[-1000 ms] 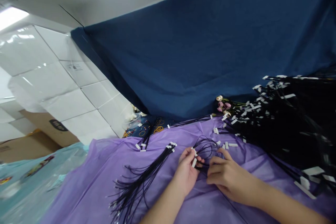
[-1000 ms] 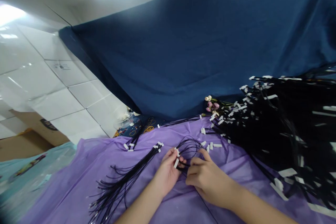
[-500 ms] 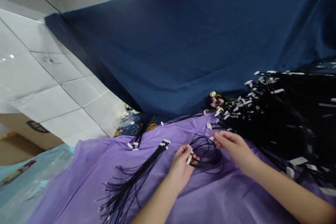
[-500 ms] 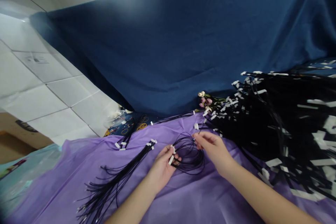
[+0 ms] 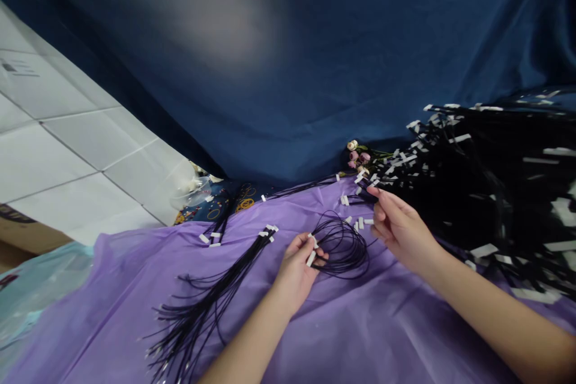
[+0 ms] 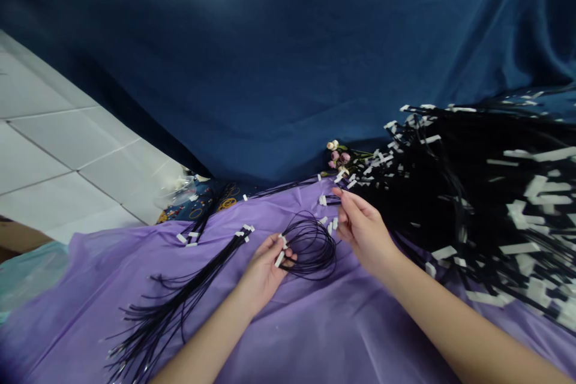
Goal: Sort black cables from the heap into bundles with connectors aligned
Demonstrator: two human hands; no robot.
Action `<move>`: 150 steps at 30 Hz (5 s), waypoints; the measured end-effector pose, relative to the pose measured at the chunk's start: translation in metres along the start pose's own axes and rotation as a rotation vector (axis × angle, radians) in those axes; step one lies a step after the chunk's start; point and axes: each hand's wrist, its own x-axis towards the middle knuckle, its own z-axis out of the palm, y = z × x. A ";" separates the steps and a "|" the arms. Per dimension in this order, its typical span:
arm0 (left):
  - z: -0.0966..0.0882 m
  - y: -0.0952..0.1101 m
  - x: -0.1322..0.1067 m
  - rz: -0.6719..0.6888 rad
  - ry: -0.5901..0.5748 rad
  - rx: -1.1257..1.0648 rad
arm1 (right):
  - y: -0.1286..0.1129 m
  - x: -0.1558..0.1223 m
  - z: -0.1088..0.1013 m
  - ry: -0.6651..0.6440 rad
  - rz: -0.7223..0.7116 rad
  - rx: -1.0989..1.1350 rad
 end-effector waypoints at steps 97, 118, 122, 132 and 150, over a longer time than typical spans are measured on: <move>-0.001 -0.004 -0.009 0.000 -0.125 0.224 | 0.029 -0.011 -0.005 -0.554 -0.448 -1.083; 0.001 -0.007 -0.009 0.042 -0.137 0.291 | 0.029 -0.015 0.000 -0.509 -0.430 -1.062; 0.000 -0.009 -0.009 0.075 -0.115 0.345 | 0.030 -0.017 0.001 -0.460 -0.320 -1.069; 0.006 -0.009 -0.015 0.171 -0.066 0.463 | 0.042 -0.016 0.000 -0.357 -0.096 -0.900; 0.003 -0.001 -0.012 0.008 -0.084 0.183 | 0.035 -0.024 0.001 -0.581 -0.534 -1.107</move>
